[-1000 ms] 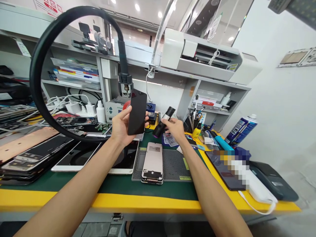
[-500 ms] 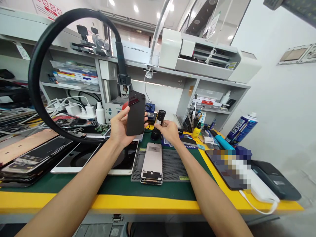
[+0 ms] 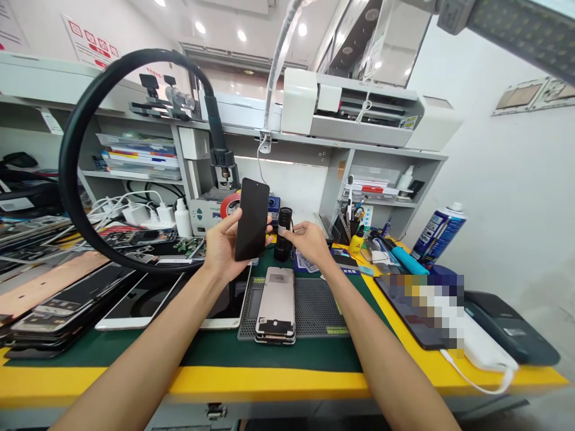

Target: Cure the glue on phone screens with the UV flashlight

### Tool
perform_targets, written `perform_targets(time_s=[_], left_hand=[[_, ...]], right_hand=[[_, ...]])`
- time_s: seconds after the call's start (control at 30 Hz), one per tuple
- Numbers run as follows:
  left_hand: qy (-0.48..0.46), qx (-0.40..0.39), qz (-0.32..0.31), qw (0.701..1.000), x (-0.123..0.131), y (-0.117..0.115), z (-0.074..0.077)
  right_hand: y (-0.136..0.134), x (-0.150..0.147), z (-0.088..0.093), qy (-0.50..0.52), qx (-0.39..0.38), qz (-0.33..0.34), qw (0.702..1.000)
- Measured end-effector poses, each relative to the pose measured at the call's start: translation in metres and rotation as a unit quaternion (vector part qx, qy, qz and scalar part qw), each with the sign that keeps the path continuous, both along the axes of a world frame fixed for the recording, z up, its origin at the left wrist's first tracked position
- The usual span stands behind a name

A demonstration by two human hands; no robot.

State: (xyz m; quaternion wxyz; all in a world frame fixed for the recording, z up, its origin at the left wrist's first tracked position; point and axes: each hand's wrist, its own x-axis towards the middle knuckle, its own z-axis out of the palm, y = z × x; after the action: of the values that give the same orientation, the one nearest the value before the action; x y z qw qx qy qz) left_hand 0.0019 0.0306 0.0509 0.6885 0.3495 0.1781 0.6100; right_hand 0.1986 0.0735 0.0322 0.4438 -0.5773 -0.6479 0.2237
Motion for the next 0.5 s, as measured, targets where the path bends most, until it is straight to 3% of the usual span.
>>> perform_targets(time_s=[0.1,0.2,0.33,0.5], left_hand=[[0.013,0.003,0.001,1.0,0.004,0.0,-0.003],[0.027,0.033,0.006,0.999,0.009,0.0,-0.006],[0.06,0.076,0.03,0.995,0.015,-0.002,-0.01],[0.103,0.098,0.076,0.987,0.019,-0.005,-0.011]], right_hand=[[-0.017,0.003,0.016,0.068,0.024,0.03,0.997],[-0.033,-0.008,0.023,0.13,0.018,0.112,0.985],[-0.041,-0.025,0.018,0.172,-0.018,0.187,0.967],[-0.043,-0.031,0.014,0.205,-0.026,0.204,0.957]])
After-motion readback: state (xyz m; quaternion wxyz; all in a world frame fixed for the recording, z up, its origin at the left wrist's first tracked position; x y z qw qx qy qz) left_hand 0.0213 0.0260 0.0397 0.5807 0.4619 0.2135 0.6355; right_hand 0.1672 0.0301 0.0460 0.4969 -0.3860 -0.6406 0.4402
